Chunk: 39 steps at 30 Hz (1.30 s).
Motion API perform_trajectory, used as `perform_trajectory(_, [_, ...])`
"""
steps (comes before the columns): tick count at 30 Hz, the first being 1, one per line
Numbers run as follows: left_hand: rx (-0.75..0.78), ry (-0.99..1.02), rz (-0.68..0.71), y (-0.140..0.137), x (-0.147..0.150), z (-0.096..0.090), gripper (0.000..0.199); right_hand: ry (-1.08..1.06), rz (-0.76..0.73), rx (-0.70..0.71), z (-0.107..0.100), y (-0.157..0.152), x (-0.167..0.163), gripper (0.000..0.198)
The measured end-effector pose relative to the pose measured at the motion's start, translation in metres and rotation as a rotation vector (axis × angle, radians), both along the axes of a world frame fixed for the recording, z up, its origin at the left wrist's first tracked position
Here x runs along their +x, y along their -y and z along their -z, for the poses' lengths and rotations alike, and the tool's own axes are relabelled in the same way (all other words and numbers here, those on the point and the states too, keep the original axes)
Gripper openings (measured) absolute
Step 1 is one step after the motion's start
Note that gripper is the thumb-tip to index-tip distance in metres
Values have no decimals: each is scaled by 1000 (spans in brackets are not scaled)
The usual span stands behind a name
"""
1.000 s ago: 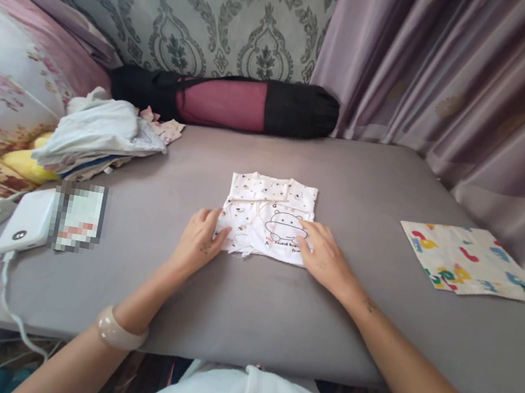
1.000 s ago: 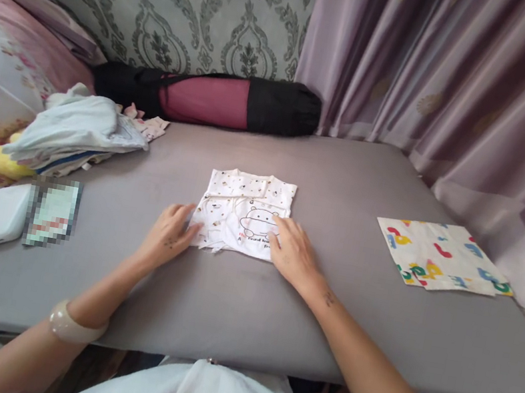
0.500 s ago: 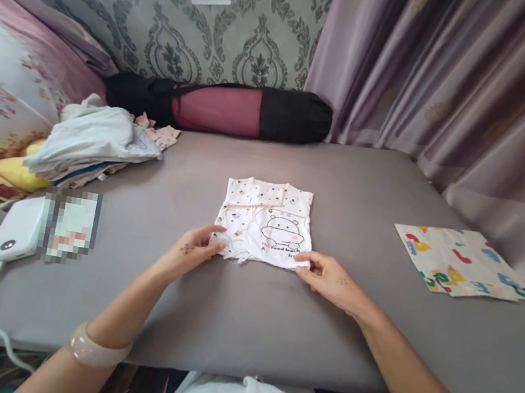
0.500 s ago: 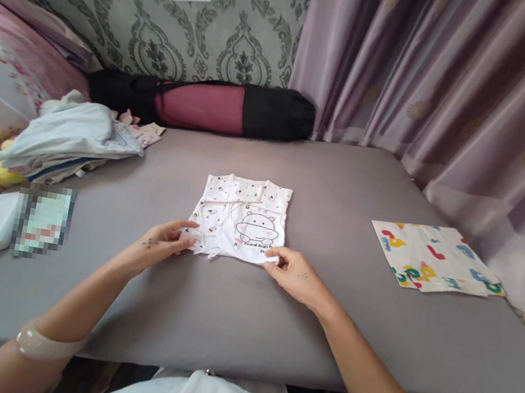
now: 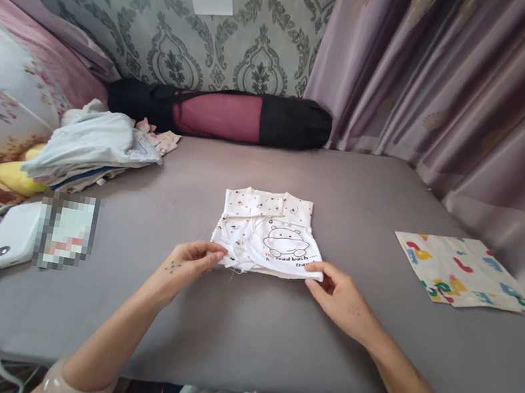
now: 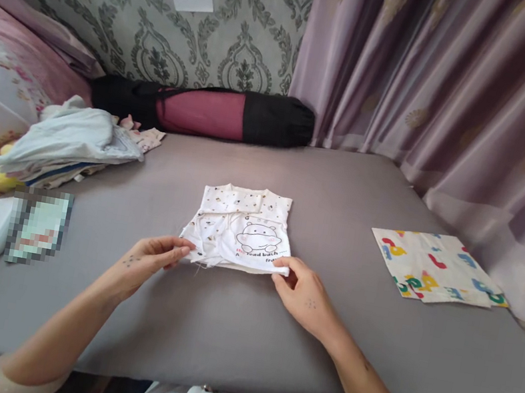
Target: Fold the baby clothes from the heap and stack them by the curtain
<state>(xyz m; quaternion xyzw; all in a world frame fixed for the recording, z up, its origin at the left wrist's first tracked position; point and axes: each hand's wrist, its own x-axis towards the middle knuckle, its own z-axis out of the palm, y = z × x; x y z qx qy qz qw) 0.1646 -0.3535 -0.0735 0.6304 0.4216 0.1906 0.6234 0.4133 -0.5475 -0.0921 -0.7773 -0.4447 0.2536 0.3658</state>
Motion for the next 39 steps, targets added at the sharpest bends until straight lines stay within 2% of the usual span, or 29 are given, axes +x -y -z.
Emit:
perform_trajectory(5, [-36, 124, -108, -4, 8, 5, 38, -276, 77, 51, -13, -10, 0, 42])
perform_trajectory(8, [-14, 228, -131, -7, 13, 4, 37, -359, 102, 137, -16, -17, 2, 46])
perform_trajectory(13, [47, 341, -120, -13, 24, 9, 39, -346, 33, 291, 0, -27, 6, 47])
perform_trajectory(18, [87, 386, -122, -23, 38, 15, 43, -212, -36, 343, 13, -41, 12, 54])
perform_trajectory(23, [147, 430, -157, -35, 55, 21, 46, -110, -4, 340, 20, -61, 16, 62])
perform_trajectory(30, [107, 441, -259, -62, 87, 30, 47, -55, 37, 333, 26, -99, 31, 59])
perform_trajectory(35, [52, 289, -278, -80, 107, 36, 50, 76, 149, 163, 35, -127, 39, 59])
perform_trajectory(39, [60, 177, -268, -87, 111, 47, 63, 144, 144, 50, 39, -136, 38, 65])
